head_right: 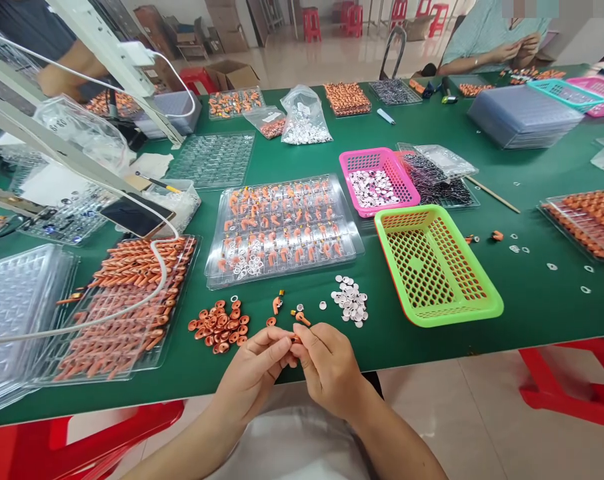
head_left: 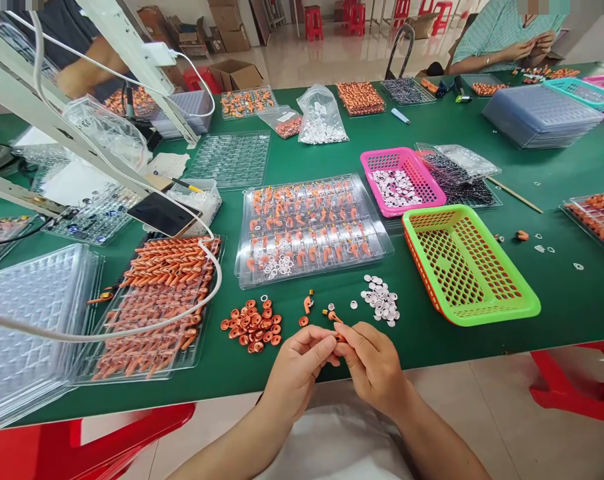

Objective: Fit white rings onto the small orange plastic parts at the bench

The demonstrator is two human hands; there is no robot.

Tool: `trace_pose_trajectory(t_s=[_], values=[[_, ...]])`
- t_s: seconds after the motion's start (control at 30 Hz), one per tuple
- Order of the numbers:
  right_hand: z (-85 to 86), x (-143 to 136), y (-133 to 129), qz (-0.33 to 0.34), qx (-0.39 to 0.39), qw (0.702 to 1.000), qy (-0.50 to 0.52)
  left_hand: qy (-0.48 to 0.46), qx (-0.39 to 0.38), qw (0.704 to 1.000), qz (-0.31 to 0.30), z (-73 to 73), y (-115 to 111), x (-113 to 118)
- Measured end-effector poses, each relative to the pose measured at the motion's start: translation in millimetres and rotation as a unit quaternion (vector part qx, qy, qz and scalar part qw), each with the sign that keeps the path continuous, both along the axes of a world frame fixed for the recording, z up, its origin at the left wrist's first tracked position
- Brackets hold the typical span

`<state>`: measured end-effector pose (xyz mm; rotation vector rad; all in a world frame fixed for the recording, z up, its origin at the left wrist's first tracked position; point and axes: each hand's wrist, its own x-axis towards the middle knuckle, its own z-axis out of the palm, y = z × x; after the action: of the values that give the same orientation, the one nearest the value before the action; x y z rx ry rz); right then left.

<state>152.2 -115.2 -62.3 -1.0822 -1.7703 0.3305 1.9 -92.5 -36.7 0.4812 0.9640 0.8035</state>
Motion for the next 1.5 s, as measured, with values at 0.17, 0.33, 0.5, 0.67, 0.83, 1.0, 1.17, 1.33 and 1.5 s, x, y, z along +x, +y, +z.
trace_pose_trajectory(t_s=[0.17, 0.33, 0.5, 0.67, 0.83, 1.0, 1.17, 1.33, 1.5], values=[[0.6, 0, -1, 0.003, 0.012, 1.000, -0.005, -0.002, 0.005, 1.000, -0.005, 2.2, -1, 0], [-2.0, 2, -1, 0.004, 0.022, 1.000, -0.022, -0.006, -0.003, 1.000, -0.008, 3.5, 0, 0], [0.1, 5, -2, 0.022, 0.011, 1.000, 0.006, -0.012, -0.001, 1.000, -0.008, 2.3, 0, 0], [10.5, 10, -2, 0.033, -0.224, 0.939, 0.258, -0.006, 0.051, 0.998, -0.036, 10.9, 4, 1], [15.8, 14, 8, 0.085, -0.388, 0.721, 0.568, 0.004, 0.074, 0.997, -0.029, 18.1, 10, 3], [13.0, 14, 13, 0.119, -0.403, 0.682, 0.598, 0.013, 0.062, 0.998, -0.024, 15.9, 10, 5], [8.2, 12, 14, 0.122, -0.410, 0.685, 0.591, 0.024, 0.051, 0.998, -0.017, 15.0, 11, 6], [5.8, 9, 12, 0.102, -0.388, 0.734, 0.548, 0.029, 0.050, 0.998, -0.020, 12.7, 10, 4], [9.5, 13, -1, 0.004, -0.223, 0.943, 0.247, 0.016, 0.076, 0.996, -0.047, 10.7, 9, 0]])
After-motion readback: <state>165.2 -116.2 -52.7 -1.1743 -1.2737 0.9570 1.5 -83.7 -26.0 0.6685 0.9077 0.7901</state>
